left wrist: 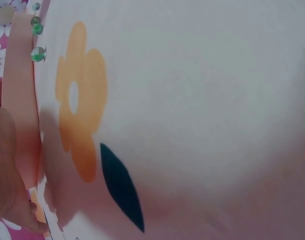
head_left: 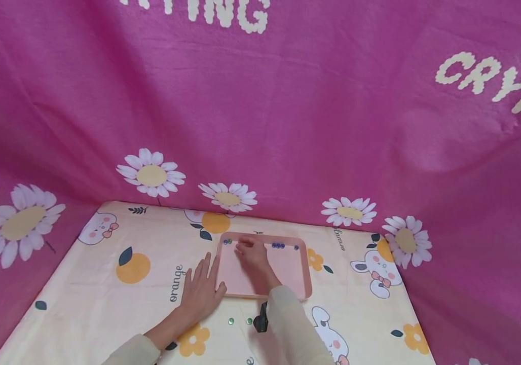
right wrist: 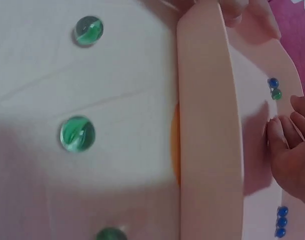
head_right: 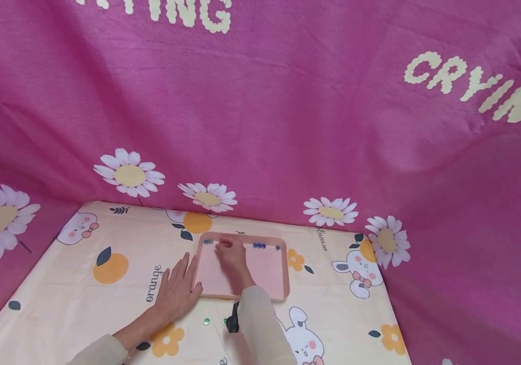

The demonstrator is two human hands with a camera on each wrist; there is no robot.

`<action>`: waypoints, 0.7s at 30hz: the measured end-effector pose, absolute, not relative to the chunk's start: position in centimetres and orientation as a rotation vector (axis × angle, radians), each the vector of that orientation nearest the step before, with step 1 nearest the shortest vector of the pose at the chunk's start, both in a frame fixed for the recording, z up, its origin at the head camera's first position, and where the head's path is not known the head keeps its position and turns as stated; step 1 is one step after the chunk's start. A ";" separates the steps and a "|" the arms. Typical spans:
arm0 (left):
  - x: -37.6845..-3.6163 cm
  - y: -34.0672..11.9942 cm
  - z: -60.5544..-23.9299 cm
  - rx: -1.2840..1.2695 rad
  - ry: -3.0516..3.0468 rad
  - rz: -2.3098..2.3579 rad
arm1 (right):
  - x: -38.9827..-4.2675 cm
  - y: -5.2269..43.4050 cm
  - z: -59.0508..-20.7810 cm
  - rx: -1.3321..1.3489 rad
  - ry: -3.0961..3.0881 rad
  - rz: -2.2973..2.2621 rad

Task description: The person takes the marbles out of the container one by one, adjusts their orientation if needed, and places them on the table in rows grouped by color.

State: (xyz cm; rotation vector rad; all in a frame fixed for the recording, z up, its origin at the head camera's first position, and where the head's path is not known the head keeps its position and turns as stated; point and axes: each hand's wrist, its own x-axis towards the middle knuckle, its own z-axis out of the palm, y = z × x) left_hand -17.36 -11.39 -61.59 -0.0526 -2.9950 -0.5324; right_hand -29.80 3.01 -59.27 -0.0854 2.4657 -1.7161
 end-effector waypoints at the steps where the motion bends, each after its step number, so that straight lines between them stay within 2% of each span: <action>1: -17.3 -11.4 -61.6 -0.052 -2.993 -0.532 | -29.8 2.8 -59.4 -0.078 2.481 -1.706; 8: -17.3 -11.4 -61.6 -0.060 -2.993 -0.551 | -30.0 1.7 -60.3 0.050 2.574 -1.730; 21: -17.3 -11.6 -61.7 -0.051 -2.982 -0.571 | -30.1 0.5 -59.6 0.055 2.597 -1.646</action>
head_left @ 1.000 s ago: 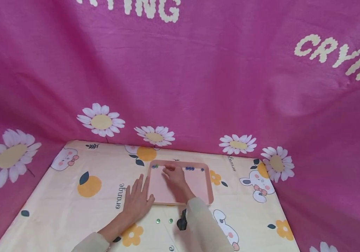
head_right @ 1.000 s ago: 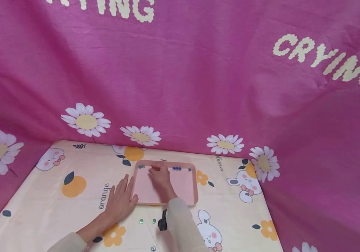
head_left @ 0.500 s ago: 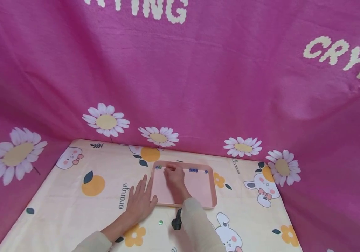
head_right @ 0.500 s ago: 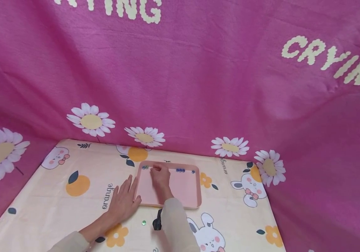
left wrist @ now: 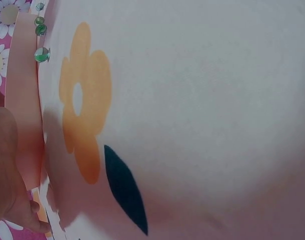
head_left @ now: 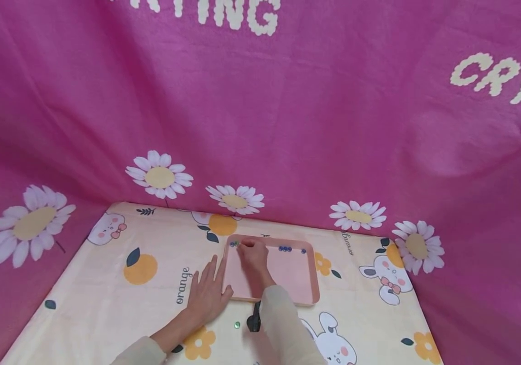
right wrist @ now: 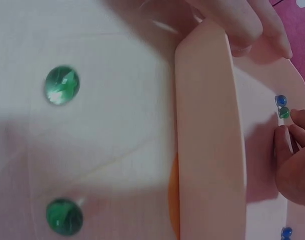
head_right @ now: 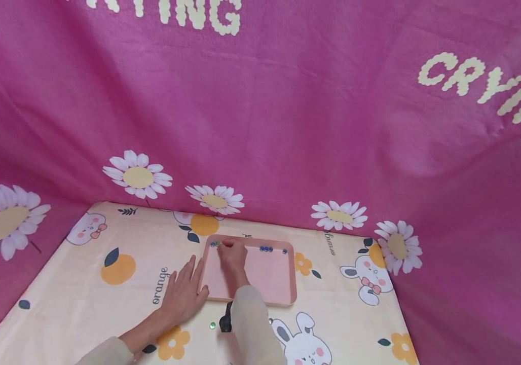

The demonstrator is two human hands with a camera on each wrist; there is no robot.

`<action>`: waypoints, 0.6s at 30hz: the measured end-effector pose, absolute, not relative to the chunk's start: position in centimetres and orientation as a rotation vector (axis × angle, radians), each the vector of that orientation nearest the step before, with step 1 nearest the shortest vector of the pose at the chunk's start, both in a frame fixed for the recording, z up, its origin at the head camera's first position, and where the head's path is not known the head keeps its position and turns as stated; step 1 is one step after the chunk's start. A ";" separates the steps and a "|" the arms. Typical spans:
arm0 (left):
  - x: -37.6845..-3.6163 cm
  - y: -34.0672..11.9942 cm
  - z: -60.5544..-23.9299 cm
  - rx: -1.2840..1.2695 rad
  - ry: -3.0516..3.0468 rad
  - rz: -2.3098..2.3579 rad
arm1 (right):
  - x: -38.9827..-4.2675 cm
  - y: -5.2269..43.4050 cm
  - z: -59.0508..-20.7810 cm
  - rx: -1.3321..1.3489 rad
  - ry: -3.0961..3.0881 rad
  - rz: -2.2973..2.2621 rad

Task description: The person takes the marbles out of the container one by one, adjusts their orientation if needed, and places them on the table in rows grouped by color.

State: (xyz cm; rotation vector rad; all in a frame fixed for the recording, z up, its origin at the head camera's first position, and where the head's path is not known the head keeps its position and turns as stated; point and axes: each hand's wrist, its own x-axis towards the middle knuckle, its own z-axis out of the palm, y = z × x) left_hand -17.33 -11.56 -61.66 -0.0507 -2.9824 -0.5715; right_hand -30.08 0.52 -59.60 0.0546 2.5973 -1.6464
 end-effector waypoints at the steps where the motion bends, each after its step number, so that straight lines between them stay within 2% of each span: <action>1: -17.3 -11.5 -61.7 -0.051 -2.990 -0.573 | -30.1 0.5 -59.6 0.054 2.618 -1.642; 18: -17.3 -11.6 -61.9 -0.054 -2.996 -0.569 | -30.8 -0.5 -60.8 0.185 2.697 -1.584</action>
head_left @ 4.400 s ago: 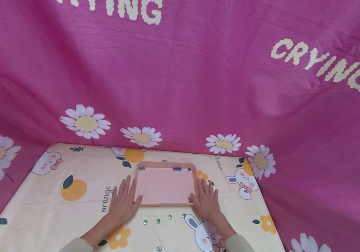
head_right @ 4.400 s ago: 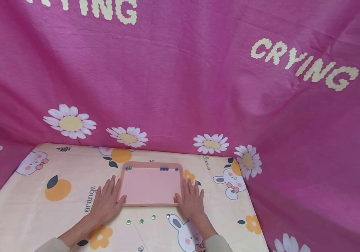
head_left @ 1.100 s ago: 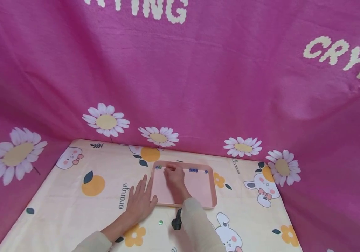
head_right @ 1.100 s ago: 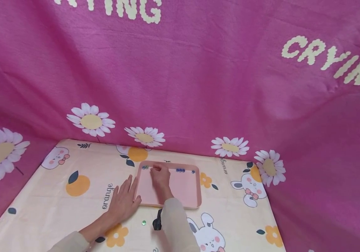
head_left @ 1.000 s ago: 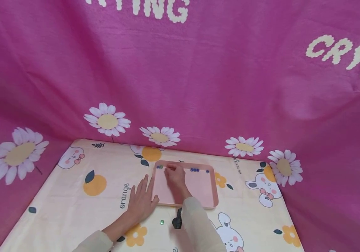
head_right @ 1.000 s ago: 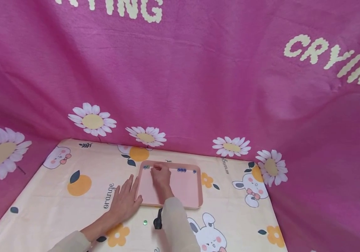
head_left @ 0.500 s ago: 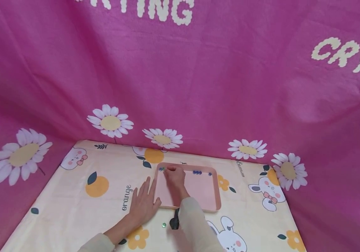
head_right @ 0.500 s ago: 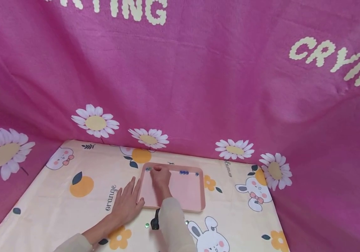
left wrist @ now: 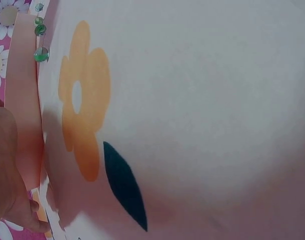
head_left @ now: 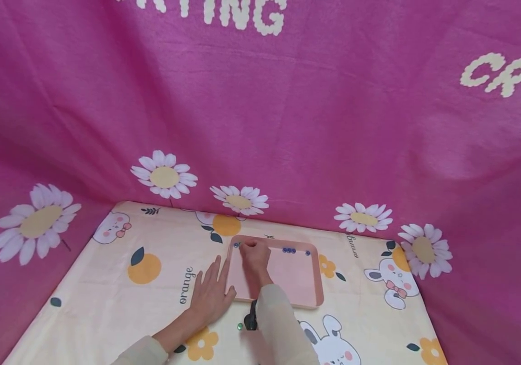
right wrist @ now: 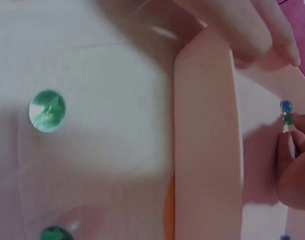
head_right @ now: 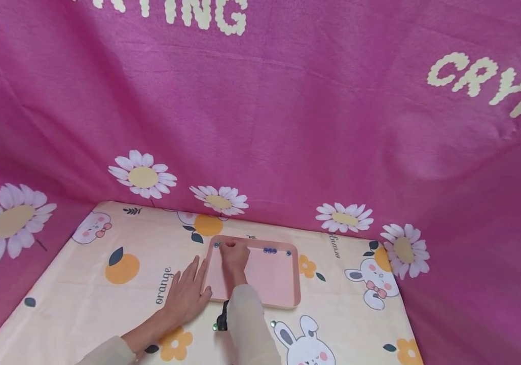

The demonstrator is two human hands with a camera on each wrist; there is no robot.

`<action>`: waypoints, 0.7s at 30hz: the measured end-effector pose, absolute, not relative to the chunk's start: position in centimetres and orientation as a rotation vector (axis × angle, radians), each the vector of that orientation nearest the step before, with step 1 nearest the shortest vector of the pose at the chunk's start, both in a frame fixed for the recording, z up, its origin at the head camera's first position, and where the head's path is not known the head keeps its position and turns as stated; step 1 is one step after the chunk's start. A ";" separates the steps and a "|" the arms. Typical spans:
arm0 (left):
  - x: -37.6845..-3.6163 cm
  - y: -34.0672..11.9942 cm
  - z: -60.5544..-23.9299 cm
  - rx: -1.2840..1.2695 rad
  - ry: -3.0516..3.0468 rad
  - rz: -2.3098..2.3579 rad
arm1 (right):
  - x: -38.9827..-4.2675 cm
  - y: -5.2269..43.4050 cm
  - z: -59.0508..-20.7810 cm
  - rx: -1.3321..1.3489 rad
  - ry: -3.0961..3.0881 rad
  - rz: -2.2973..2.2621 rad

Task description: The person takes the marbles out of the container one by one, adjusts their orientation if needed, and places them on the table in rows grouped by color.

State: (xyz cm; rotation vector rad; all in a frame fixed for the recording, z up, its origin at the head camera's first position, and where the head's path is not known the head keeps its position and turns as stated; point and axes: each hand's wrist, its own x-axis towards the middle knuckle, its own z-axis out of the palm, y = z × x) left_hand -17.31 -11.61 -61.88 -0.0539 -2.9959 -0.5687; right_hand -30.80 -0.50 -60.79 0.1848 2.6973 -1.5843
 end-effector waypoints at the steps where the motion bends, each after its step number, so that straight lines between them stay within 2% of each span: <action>1: -17.3 -11.6 -61.9 -0.058 -2.997 -0.571 | -30.8 -0.6 -60.8 0.200 2.704 -1.582; 13: -17.5 -11.6 -61.7 -0.072 -2.995 -0.547 | -30.2 -1.3 -59.2 0.294 2.717 -1.576; 21: -17.3 -11.8 -61.7 -0.072 -2.988 -0.554 | -30.2 -1.9 -59.7 0.310 2.798 -1.510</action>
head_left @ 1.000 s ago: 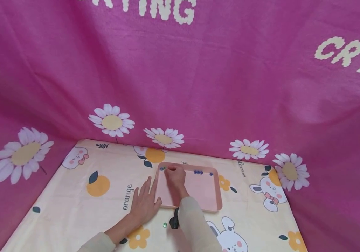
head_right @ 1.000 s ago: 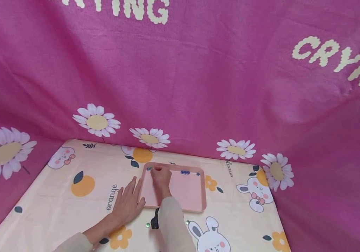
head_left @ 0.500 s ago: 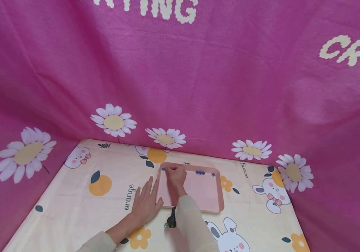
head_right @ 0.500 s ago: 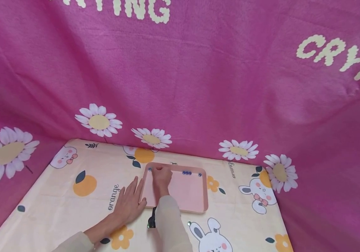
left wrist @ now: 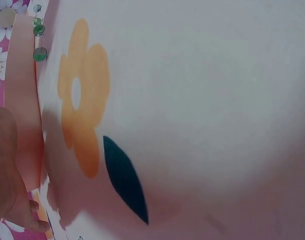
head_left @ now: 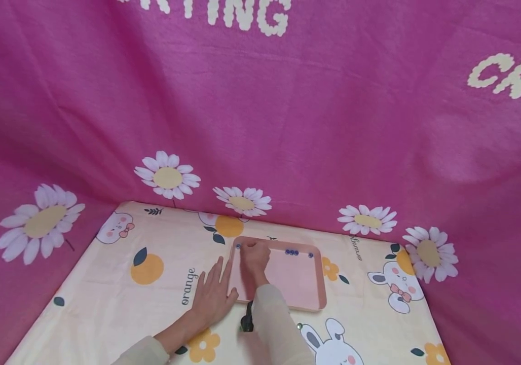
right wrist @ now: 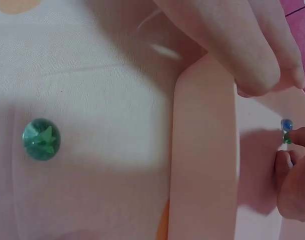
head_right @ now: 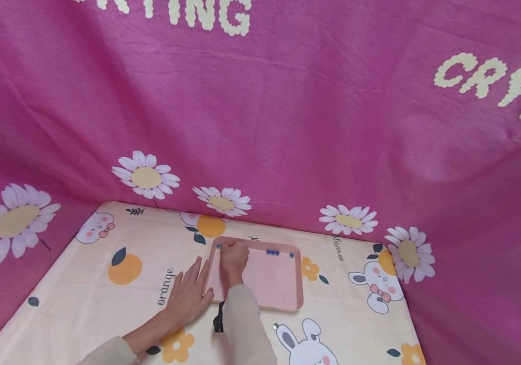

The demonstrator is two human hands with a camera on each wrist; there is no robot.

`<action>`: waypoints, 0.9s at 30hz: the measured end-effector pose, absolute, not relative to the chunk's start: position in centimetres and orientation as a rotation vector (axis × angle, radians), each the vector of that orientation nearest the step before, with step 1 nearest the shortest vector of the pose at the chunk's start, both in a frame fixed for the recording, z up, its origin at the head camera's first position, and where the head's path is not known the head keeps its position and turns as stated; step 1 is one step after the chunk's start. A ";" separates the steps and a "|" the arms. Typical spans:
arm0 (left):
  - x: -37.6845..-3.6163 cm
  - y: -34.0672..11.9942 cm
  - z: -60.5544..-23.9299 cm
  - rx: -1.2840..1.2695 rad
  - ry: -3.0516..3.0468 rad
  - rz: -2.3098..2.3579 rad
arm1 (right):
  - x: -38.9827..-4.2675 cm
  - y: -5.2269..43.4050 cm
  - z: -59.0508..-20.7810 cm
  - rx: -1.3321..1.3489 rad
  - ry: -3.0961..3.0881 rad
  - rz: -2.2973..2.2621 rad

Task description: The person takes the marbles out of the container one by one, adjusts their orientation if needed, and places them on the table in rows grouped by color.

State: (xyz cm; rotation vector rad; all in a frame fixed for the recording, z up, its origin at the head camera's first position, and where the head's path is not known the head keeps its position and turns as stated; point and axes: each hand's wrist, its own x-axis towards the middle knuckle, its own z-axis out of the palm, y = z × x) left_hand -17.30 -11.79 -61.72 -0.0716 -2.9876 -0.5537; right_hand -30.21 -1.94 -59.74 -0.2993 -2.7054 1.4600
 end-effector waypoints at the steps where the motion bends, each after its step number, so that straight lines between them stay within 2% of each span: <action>1: -17.3 -11.8 -61.7 -0.075 -2.985 -0.559 | -30.3 -2.0 -59.8 -0.305 -2.708 1.450; 8: -17.3 -11.8 -62.0 -0.077 -2.987 -0.545 | -30.6 -2.1 -60.2 -0.363 -2.745 1.476; 27: -17.3 -11.8 -61.5 -0.053 -3.001 -0.555 | -29.9 -0.2 -59.3 -0.272 -2.750 1.567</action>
